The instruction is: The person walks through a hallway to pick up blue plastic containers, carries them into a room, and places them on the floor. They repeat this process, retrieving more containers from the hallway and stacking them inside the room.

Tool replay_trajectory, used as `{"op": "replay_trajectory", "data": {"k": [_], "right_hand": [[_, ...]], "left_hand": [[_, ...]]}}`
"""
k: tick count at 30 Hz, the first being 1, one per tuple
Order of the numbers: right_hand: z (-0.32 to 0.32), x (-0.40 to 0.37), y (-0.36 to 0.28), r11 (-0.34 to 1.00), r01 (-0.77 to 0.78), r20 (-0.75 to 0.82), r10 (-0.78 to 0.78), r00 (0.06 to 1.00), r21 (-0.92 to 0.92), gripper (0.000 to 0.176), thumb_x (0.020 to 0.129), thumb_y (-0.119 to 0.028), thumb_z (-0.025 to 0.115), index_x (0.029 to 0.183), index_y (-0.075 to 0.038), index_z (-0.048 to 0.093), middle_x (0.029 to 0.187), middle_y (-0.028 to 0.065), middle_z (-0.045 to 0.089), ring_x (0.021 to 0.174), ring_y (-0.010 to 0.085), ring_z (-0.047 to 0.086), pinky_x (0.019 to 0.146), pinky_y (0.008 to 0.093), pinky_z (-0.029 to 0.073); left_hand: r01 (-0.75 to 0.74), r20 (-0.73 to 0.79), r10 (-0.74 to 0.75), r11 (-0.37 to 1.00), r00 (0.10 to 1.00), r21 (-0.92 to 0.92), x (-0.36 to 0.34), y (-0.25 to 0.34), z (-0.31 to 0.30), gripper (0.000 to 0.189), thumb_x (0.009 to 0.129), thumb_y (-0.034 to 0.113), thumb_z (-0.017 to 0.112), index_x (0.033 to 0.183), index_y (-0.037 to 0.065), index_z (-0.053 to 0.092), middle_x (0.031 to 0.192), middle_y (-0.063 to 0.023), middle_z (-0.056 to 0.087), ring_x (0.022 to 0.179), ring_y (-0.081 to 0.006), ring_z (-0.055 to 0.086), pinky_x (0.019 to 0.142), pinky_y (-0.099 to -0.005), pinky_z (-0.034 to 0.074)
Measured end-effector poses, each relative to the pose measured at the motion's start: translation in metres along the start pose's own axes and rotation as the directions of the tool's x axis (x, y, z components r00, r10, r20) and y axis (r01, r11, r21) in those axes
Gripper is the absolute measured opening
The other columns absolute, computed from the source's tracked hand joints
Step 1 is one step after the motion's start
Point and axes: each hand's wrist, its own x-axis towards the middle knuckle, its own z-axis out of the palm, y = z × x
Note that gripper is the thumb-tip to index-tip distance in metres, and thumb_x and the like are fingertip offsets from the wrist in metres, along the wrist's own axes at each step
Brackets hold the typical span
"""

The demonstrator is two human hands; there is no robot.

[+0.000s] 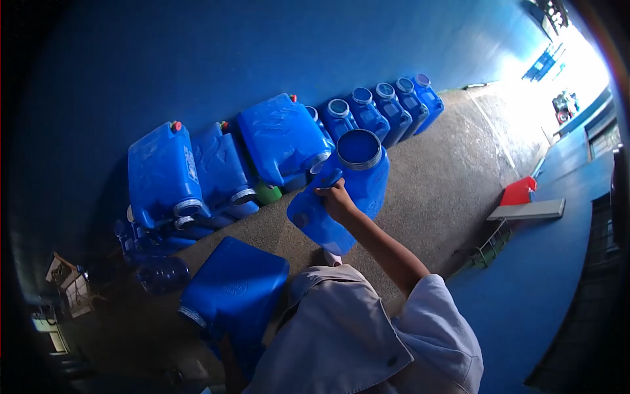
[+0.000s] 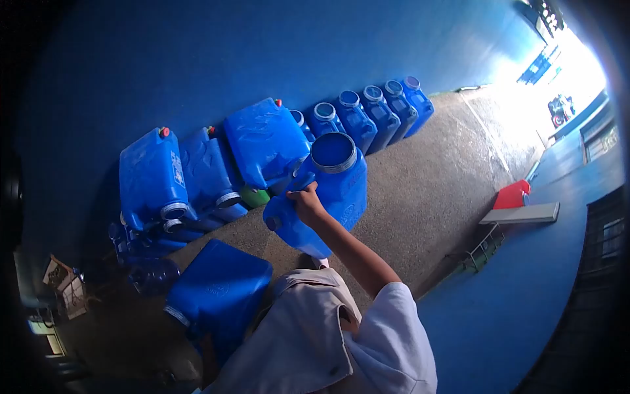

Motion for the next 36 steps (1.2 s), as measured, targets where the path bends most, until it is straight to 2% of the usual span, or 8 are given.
{"op": "replay_trajectory", "data": {"k": [5, 16, 21, 23, 30, 32, 35, 36], "right_hand": [[-0.055, 0.043, 0.037, 0.998, 0.029, -0.133, -0.035, 0.99, -0.048, 0.05, 0.069, 0.014, 0.052, 0.103, -0.009, 0.024, 0.098, 0.0127, 0.038, 0.09, 0.0242, 0.047, 0.079, 0.0399, 0.042], [-0.118, 0.072, 0.057, 0.997, -0.014, -0.399, -0.018, 0.917, -0.078, 0.054, 0.062, 0.015, 0.053, 0.104, -0.008, 0.029, 0.1, 0.0125, 0.038, 0.09, 0.0252, 0.044, 0.076, 0.0411, 0.042], [-0.124, 0.061, 0.047, 0.993, -0.055, -0.543, -0.012, 0.84, -0.107, 0.032, 0.061, 0.007, 0.058, 0.087, -0.004, 0.043, 0.077, 0.009, 0.047, 0.072, 0.0232, 0.049, 0.056, 0.037, 0.04], [-0.162, 0.075, 0.057, 0.996, -0.039, -0.465, -0.002, 0.885, -0.077, 0.014, 0.065, -0.001, 0.057, 0.077, -0.001, 0.049, 0.069, 0.0095, 0.048, 0.064, 0.0233, 0.051, 0.052, 0.0354, 0.039], [-0.187, 0.061, 0.061, 0.985, -0.157, -0.567, 0.093, 0.819, -0.066, 0.015, 0.071, -0.017, 0.06, 0.076, -0.007, 0.05, 0.069, 0.013, 0.052, 0.062, 0.0268, 0.05, 0.059, 0.0404, 0.042], [-0.193, 0.067, 0.076, 0.984, -0.178, -0.575, 0.132, 0.807, -0.025, 0.011, 0.075, -0.014, 0.057, 0.079, -0.005, 0.053, 0.063, 0.0102, 0.052, 0.055, 0.0242, 0.051, 0.047, 0.0383, 0.04], [-0.203, 0.087, 0.11, 0.991, -0.128, -0.479, 0.099, 0.872, -0.029, 0.02, 0.076, -0.021, 0.056, 0.088, -0.006, 0.051, 0.093, 0.0158, 0.054, 0.084, 0.0285, 0.051, 0.076, 0.045, 0.04], [-0.201, 0.094, 0.113, 0.991, -0.131, -0.473, 0.1, 0.876, -0.035, 0.02, 0.076, -0.021, 0.056, 0.088, -0.006, 0.051, 0.093, 0.0158, 0.054, 0.084, 0.0285, 0.051, 0.076, 0.045, 0.04]], "left_hand": [[-0.196, 0.167, 0.194, 0.981, 0.967, -0.002, -0.002, 0.006, 0.008, 0.05, 0.076, 0.013, 0.051, 0.124, 0.001, 0.04, 0.116, -0.0133, 0.044, 0.096, -0.0262, 0.042, 0.084, -0.0381, 0.039], [0.01, 0.063, -0.001, 0.989, 0.998, -0.145, -0.048, 0.05, 0.014, 0.057, 0.066, 0.017, 0.06, 0.12, 0.007, 0.046, 0.115, -0.0105, 0.044, 0.1, -0.0226, 0.043, 0.082, -0.0371, 0.039], [0.095, 0.024, -0.094, 0.994, 0.995, -0.055, -0.046, 0.042, 0.018, 0.074, 0.058, 0.02, 0.063, 0.122, -0.001, 0.035, 0.115, -0.0176, 0.045, 0.1, -0.0295, 0.045, 0.084, -0.0401, 0.037], [0.137, 0.021, -0.136, 0.99, 0.99, -0.033, -0.037, 0.021, 0.019, 0.074, 0.058, 0.021, 0.063, 0.122, -0.001, 0.034, 0.115, -0.0182, 0.045, 0.101, -0.0302, 0.045, 0.084, -0.0403, 0.037], [0.257, 0.01, -0.257, 0.966, 0.966, -0.032, -0.022, -0.027, 0.023, 0.076, 0.058, 0.024, 0.063, 0.123, -0.001, 0.034, 0.115, -0.0201, 0.045, 0.102, -0.0325, 0.045, 0.084, -0.0409, 0.037], [0.279, -0.018, -0.285, 0.95, 0.959, -0.142, -0.029, -0.025, 0.026, 0.08, 0.057, 0.028, 0.064, 0.125, -0.001, 0.032, 0.117, -0.0218, 0.044, 0.104, -0.0337, 0.045, 0.086, -0.0409, 0.037], [0.264, -0.021, -0.27, 0.953, 0.963, -0.147, -0.022, -0.04, 0.025, 0.084, 0.058, 0.031, 0.064, 0.128, -0.001, 0.029, 0.118, -0.022, 0.044, 0.104, -0.0339, 0.045, 0.087, -0.0409, 0.037], [0.267, -0.025, -0.274, 0.951, 0.961, -0.155, -0.017, -0.048, 0.026, 0.084, 0.058, 0.031, 0.064, 0.128, -0.001, 0.029, 0.118, -0.022, 0.044, 0.104, -0.0339, 0.045, 0.087, -0.0409, 0.037]]}}
